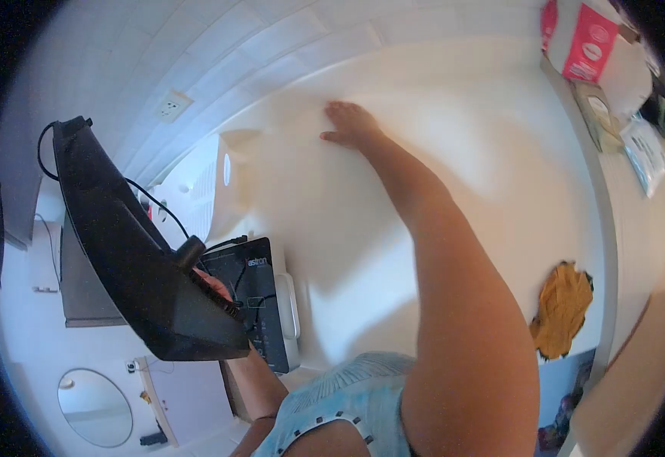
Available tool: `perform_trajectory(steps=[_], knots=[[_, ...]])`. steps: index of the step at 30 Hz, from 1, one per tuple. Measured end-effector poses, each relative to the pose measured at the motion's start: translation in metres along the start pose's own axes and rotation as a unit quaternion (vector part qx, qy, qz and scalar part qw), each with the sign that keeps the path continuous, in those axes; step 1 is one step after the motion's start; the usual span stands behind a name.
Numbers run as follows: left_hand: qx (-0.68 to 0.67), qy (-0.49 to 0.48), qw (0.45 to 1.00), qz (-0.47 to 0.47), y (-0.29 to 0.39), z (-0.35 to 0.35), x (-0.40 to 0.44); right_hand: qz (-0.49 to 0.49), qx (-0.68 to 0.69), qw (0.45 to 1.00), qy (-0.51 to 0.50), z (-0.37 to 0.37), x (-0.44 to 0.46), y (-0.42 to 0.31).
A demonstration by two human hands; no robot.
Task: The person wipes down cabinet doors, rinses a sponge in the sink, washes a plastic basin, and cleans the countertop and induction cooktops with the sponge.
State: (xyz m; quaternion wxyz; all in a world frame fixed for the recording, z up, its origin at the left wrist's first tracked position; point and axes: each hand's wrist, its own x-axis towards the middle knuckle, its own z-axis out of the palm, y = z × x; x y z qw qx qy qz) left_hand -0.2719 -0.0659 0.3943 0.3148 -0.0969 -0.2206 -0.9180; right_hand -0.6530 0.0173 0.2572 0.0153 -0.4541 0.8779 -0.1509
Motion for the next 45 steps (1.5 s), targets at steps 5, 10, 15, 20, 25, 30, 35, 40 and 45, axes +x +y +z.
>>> perform_trajectory(steps=[5, 10, 15, 20, 25, 30, 35, 40, 45], knots=[[0.124, 0.020, 0.992, 0.013, 0.009, -0.032, -0.027, 0.171, -0.159, 0.962, 0.141, -0.047, -0.155, 0.047], [0.100, -0.079, 0.987, -0.100, -0.013, -0.036, -0.015, 0.389, -0.006, 0.920, 0.047, -0.114, -0.321, 0.069], [0.078, -0.119, 0.981, -0.128, -0.038, -0.037, -0.009, 0.381, -0.050, 0.909, 0.160, -0.087, -0.396, 0.104], [0.066, -0.136, 0.978, -0.141, -0.065, -0.035, -0.010, 0.293, -0.181, 0.913, 0.219, -0.069, -0.373, 0.170], [0.080, -0.148, 0.974, -0.154, -0.080, -0.024, -0.011, 0.192, -0.126, 0.926, 0.299, -0.085, -0.300, 0.119], [0.077, -0.180, 0.969, -0.152, -0.088, -0.010, -0.009, 0.203, -0.057, 0.949, 0.236, -0.013, -0.263, 0.080], [0.273, 0.247, 0.917, 0.154, -0.071, -0.020, -0.004, 0.211, -0.011, 0.963, 0.167, -0.026, -0.266, 0.078], [0.083, -0.132, 0.980, -0.127, -0.047, -0.044, -0.020, 0.319, 0.033, 0.938, 0.135, -0.092, -0.284, 0.134], [0.023, -0.185, 0.973, -0.137, -0.059, -0.038, -0.021, 0.392, -0.188, 0.882, 0.182, -0.084, -0.329, 0.191]])
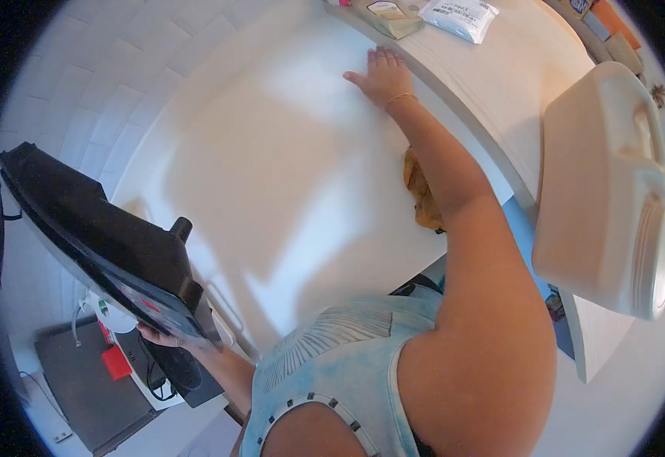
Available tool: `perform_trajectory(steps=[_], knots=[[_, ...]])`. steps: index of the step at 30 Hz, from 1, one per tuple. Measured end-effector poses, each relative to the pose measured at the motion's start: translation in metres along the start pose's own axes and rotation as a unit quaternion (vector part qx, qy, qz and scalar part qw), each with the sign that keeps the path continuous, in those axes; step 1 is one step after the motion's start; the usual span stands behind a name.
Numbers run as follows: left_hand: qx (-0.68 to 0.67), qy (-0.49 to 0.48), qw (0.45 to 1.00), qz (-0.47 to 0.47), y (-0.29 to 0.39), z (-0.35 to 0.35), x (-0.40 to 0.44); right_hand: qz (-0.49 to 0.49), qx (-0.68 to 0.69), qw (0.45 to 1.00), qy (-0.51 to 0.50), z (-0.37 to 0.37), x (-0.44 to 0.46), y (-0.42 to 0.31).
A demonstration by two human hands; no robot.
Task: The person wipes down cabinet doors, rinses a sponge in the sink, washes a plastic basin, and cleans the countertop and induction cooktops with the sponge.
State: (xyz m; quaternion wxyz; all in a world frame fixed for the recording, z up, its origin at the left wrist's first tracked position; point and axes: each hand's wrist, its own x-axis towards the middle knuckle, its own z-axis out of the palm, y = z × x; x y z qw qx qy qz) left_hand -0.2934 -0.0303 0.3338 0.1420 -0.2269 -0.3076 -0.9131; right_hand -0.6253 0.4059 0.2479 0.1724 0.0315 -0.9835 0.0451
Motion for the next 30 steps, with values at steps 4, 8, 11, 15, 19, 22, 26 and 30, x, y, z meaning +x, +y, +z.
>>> perform_trajectory(steps=[4, 8, 11, 15, 19, 22, 26, 30], knots=[[0.064, 0.109, 0.992, -0.006, 0.004, -0.003, -0.009, -0.032, -0.038, 0.999, -0.007, 0.003, -0.008, 0.014], [0.112, 0.100, 0.989, 0.008, -0.005, 0.001, -0.003, -0.026, -0.061, 0.997, -0.035, 0.001, 0.001, 0.014], [0.057, 0.063, 0.996, -0.003, -0.016, 0.015, 0.000, -0.006, -0.035, 0.996, -0.085, -0.004, 0.006, 0.007], [0.080, 0.141, 0.985, 0.056, -0.021, 0.027, -0.002, 0.014, 0.046, 0.999, -0.011, 0.007, 0.002, 0.004], [0.112, 0.208, 0.972, -0.008, -0.029, 0.048, -0.009, 0.065, 0.169, 0.978, -0.102, -0.075, -0.059, -0.014], [0.129, 0.351, 0.925, -0.068, -0.054, 0.075, -0.006, 0.008, 0.119, 0.991, -0.053, -0.059, -0.067, -0.001], [0.206, 0.407, 0.880, -0.134, -0.071, 0.067, -0.011, -0.160, -0.150, 0.974, 0.047, -0.015, -0.027, 0.015], [0.219, 0.363, 0.889, -0.172, -0.092, 0.066, -0.015, -0.165, -0.135, 0.977, 0.011, -0.009, -0.001, 0.025]])
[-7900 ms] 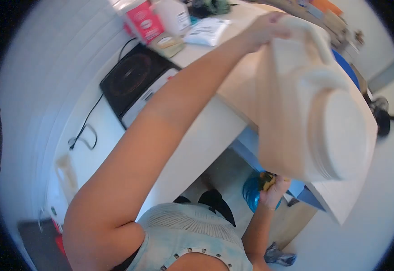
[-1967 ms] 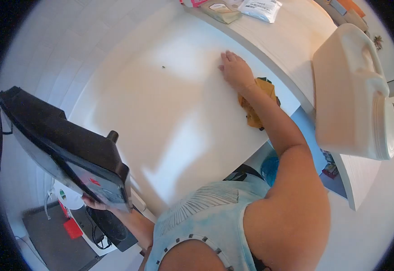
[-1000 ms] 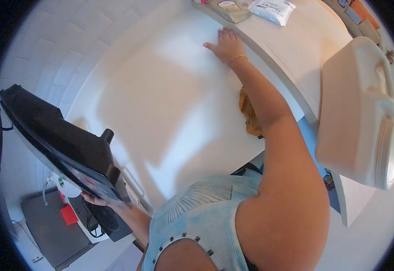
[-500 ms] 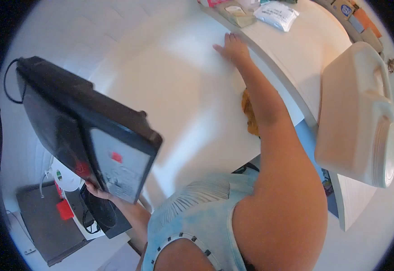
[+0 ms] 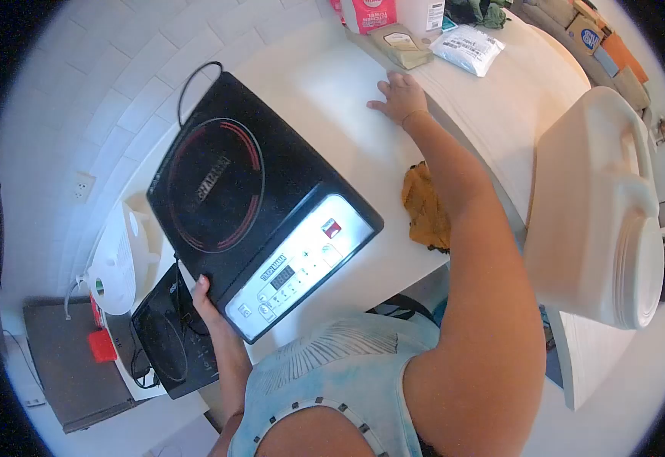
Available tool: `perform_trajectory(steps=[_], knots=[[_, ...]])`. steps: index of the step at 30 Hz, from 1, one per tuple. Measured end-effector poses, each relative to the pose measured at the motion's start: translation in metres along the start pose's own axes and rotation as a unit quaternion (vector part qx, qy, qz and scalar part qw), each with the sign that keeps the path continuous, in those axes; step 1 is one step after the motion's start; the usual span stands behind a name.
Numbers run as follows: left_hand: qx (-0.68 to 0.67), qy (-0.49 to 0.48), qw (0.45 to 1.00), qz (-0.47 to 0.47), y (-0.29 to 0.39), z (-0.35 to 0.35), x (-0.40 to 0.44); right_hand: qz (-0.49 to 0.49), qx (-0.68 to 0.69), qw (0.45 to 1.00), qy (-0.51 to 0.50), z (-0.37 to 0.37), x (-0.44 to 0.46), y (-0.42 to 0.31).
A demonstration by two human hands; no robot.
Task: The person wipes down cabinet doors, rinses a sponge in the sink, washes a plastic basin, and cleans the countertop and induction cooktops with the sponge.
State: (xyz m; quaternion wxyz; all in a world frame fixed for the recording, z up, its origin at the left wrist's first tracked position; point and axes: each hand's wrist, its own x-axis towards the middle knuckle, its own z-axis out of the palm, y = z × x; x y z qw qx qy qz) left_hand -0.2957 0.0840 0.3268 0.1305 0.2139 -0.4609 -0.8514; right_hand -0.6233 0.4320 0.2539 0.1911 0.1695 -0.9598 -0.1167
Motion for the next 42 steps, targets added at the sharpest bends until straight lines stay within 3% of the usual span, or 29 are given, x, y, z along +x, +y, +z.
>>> perform_trajectory(steps=[2, 4, 6, 8, 12, 14, 15, 17, 20, 22, 23, 25, 29, 31, 32, 36, 38, 39, 40, 41, 42], knots=[[-0.011, -0.009, 1.000, -0.017, -0.010, -0.002, 0.007, -0.068, -0.058, 0.996, -0.024, -0.005, 0.002, 0.009], [-0.068, -0.035, 0.995, -0.069, -0.014, 0.002, 0.012, -0.074, -0.076, 0.993, -0.055, 0.000, 0.009, 0.011], [-0.044, -0.034, 0.997, -0.059, -0.017, -0.003, 0.019, -0.087, -0.092, 0.988, -0.088, 0.001, 0.020, 0.005], [-0.014, -0.037, 0.998, -0.058, -0.012, 0.002, 0.018, -0.021, -0.091, 0.988, -0.126, -0.006, 0.026, -0.002], [-0.015, -0.044, 0.995, -0.089, -0.011, -0.003, 0.023, -0.026, -0.058, 0.994, -0.088, -0.011, 0.026, -0.016], [-0.010, -0.055, 0.996, -0.073, -0.011, -0.003, 0.029, 0.022, 0.015, 0.999, 0.047, -0.015, 0.014, -0.028], [0.000, -0.061, 0.996, -0.068, -0.014, -0.005, 0.028, 0.016, 0.011, 0.999, 0.044, -0.021, 0.000, -0.031], [0.006, -0.050, 0.995, -0.089, -0.014, -0.010, 0.029, 0.055, 0.263, 0.962, 0.054, -0.057, -0.030, -0.036], [0.036, -0.028, 0.995, -0.093, -0.016, -0.009, 0.033, 0.122, 0.333, 0.934, 0.027, -0.083, -0.073, -0.025], [0.028, -0.044, 0.993, -0.110, -0.015, -0.015, 0.038, 0.261, 0.310, 0.898, -0.171, -0.117, -0.098, -0.017], [0.019, -0.061, 0.991, -0.121, -0.015, -0.019, 0.040, 0.262, 0.307, 0.897, -0.180, -0.114, -0.116, -0.021], [0.023, -0.066, 0.989, -0.130, -0.013, -0.023, 0.045, 0.086, 0.137, 0.987, -0.008, -0.101, -0.146, -0.029], [0.065, -0.048, 0.983, -0.166, -0.010, -0.020, 0.046, 0.108, 0.087, 0.988, -0.063, -0.096, -0.170, -0.051], [0.124, -0.013, 0.981, -0.150, -0.006, -0.011, 0.039, 0.099, 0.234, 0.964, -0.081, -0.096, -0.169, -0.045], [0.137, -0.012, 0.980, -0.144, -0.008, -0.012, 0.040, 0.111, 0.326, 0.938, -0.033, -0.102, -0.168, -0.042], [0.149, 0.021, 0.979, -0.138, -0.010, -0.014, 0.041, 0.093, 0.270, 0.953, -0.106, -0.125, -0.184, -0.028], [0.243, 0.020, 0.968, -0.056, -0.009, -0.022, 0.046, 0.053, 0.214, 0.973, 0.067, -0.102, -0.197, -0.043], [0.238, 0.029, 0.969, -0.055, -0.006, -0.027, 0.050, 0.043, 0.216, 0.973, 0.066, -0.097, -0.197, -0.043], [0.410, 0.008, 0.912, -0.028, -0.002, -0.033, 0.055, 0.072, 0.221, 0.970, 0.066, -0.093, -0.193, -0.042], [0.573, -0.008, 0.819, -0.013, 0.001, -0.040, 0.057, 0.098, 0.232, 0.966, 0.057, -0.088, -0.190, -0.045], [0.622, -0.008, 0.783, 0.021, 0.004, -0.044, 0.058, 0.137, 0.190, 0.972, 0.004, -0.089, -0.183, -0.049]])
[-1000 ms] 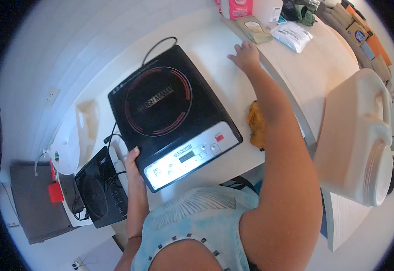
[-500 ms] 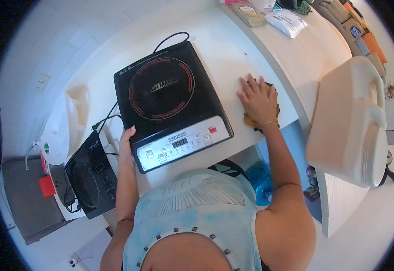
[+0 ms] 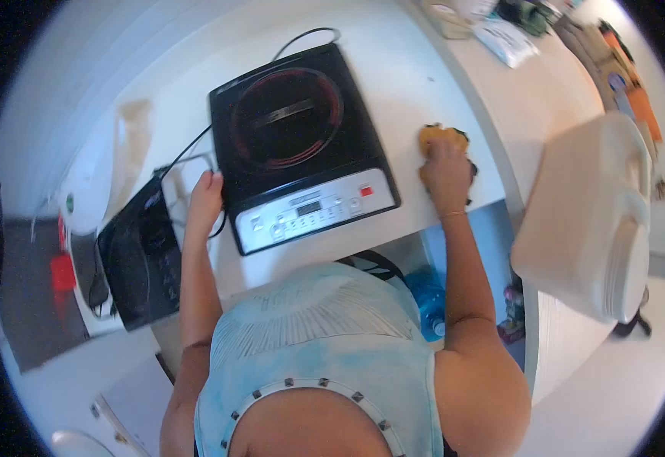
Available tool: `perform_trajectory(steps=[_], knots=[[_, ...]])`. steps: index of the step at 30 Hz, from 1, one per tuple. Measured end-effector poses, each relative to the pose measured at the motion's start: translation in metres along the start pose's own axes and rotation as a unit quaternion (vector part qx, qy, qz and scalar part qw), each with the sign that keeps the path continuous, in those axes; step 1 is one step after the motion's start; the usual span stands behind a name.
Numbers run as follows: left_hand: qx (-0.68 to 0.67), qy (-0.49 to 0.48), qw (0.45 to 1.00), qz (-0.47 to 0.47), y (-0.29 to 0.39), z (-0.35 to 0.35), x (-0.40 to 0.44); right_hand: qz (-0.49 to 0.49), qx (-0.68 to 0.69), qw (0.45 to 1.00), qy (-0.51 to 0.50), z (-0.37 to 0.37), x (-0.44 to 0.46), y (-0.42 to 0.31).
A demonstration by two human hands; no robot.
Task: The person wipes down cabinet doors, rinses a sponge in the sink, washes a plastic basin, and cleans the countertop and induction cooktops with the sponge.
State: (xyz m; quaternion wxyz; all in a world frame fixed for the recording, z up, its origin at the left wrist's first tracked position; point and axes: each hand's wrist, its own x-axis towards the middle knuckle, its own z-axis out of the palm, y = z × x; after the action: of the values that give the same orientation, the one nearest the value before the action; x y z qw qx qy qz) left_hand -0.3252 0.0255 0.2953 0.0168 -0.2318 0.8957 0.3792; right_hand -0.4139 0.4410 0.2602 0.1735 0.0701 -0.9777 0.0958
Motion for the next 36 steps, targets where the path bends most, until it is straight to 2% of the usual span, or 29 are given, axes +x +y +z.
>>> perform_trajectory(steps=[1, 2, 3, 4, 5, 6, 7, 8, 9, 10, 11, 13, 15, 17, 19, 21, 23, 25, 26, 28, 29, 31, 33, 35, 36], knots=[[0.063, 0.018, 0.998, 0.025, 0.002, -0.004, -0.003, -0.065, 0.009, 0.995, 0.080, -0.001, 0.006, 0.000], [0.130, 0.081, 0.985, 0.077, 0.009, -0.010, -0.011, -0.063, 0.033, 0.995, 0.073, -0.013, 0.013, -0.006], [-0.044, 0.003, 0.999, -0.025, 0.017, -0.021, -0.016, -0.021, 0.067, 0.996, 0.053, -0.010, 0.019, -0.002], [-0.032, 0.028, 0.999, -0.018, 0.032, -0.033, -0.028, 0.022, 0.145, 0.987, 0.063, -0.010, 0.024, 0.001], [-0.021, 0.053, 0.998, -0.010, 0.043, -0.046, -0.038, 0.081, 0.278, 0.954, 0.075, -0.014, 0.032, 0.002], [-0.054, 0.061, 0.997, 0.009, 0.044, -0.057, -0.042, 0.166, 0.481, 0.860, 0.041, -0.016, 0.040, -0.001], [-0.054, 0.074, 0.996, -0.001, 0.047, -0.071, -0.048, 0.247, 0.652, 0.717, -0.005, -0.029, 0.049, -0.008], [-0.106, 0.076, 0.991, 0.031, 0.053, -0.088, -0.053, 0.239, 0.659, 0.713, -0.015, -0.042, 0.057, -0.021], [-0.157, 0.079, 0.982, 0.066, 0.060, -0.103, -0.061, 0.194, 0.750, 0.631, -0.042, -0.058, 0.065, -0.039], [-0.154, 0.094, 0.981, 0.064, 0.070, -0.115, -0.071, 0.145, 0.829, 0.536, -0.068, -0.074, 0.071, -0.059], [-0.184, 0.115, 0.972, 0.095, 0.082, -0.123, -0.081, 0.131, 0.859, 0.473, -0.143, -0.088, 0.072, -0.082], [-0.204, 0.143, 0.959, 0.132, 0.094, -0.128, -0.093, 0.183, 0.853, 0.410, -0.265, -0.107, 0.074, -0.132], [-0.245, 0.169, 0.939, 0.173, 0.099, -0.122, -0.101, 0.116, 0.835, 0.343, -0.415, -0.100, 0.066, -0.175], [-0.236, 0.179, 0.941, 0.166, 0.106, -0.114, -0.112, 0.109, 0.816, 0.252, -0.508, -0.097, 0.051, -0.227], [-0.285, 0.176, 0.931, 0.144, 0.104, -0.099, -0.120, 0.097, 0.821, 0.116, -0.550, -0.103, 0.044, -0.271], [-0.207, 0.154, 0.952, 0.165, 0.095, -0.083, -0.130, 0.105, 0.844, 0.162, -0.499, -0.123, 0.047, -0.297], [-0.204, 0.107, 0.963, 0.142, 0.082, -0.068, -0.138, 0.038, 0.878, 0.145, -0.454, -0.109, 0.059, -0.313], [-0.173, 0.109, 0.968, 0.143, 0.070, -0.060, -0.148, 0.057, 0.894, 0.198, -0.399, -0.102, 0.067, -0.328], [-0.174, 0.114, 0.967, 0.145, 0.065, -0.056, -0.154, 0.051, 0.893, 0.198, -0.401, -0.099, 0.069, -0.329], [-0.265, 0.145, 0.936, 0.181, 0.059, -0.049, -0.161, 0.020, 0.914, 0.067, -0.399, -0.092, 0.076, -0.324], [-0.266, 0.147, 0.935, 0.181, 0.059, -0.049, -0.162, 0.036, 0.915, 0.045, -0.399, -0.087, 0.075, -0.321], [-0.373, 0.215, 0.886, 0.175, 0.059, -0.048, -0.163, -0.001, 0.908, -0.053, -0.415, -0.075, 0.061, -0.313], [-0.379, 0.196, 0.887, 0.175, 0.055, -0.041, -0.156, 0.009, 0.920, -0.040, -0.391, -0.074, 0.054, -0.310], [-0.343, 0.121, 0.918, 0.155, 0.046, -0.027, -0.151, 0.023, 0.930, -0.025, -0.366, -0.080, 0.058, -0.307], [-0.350, 0.114, 0.916, 0.156, 0.043, -0.019, -0.149, 0.036, 0.929, 0.003, -0.369, -0.085, 0.066, -0.303]])
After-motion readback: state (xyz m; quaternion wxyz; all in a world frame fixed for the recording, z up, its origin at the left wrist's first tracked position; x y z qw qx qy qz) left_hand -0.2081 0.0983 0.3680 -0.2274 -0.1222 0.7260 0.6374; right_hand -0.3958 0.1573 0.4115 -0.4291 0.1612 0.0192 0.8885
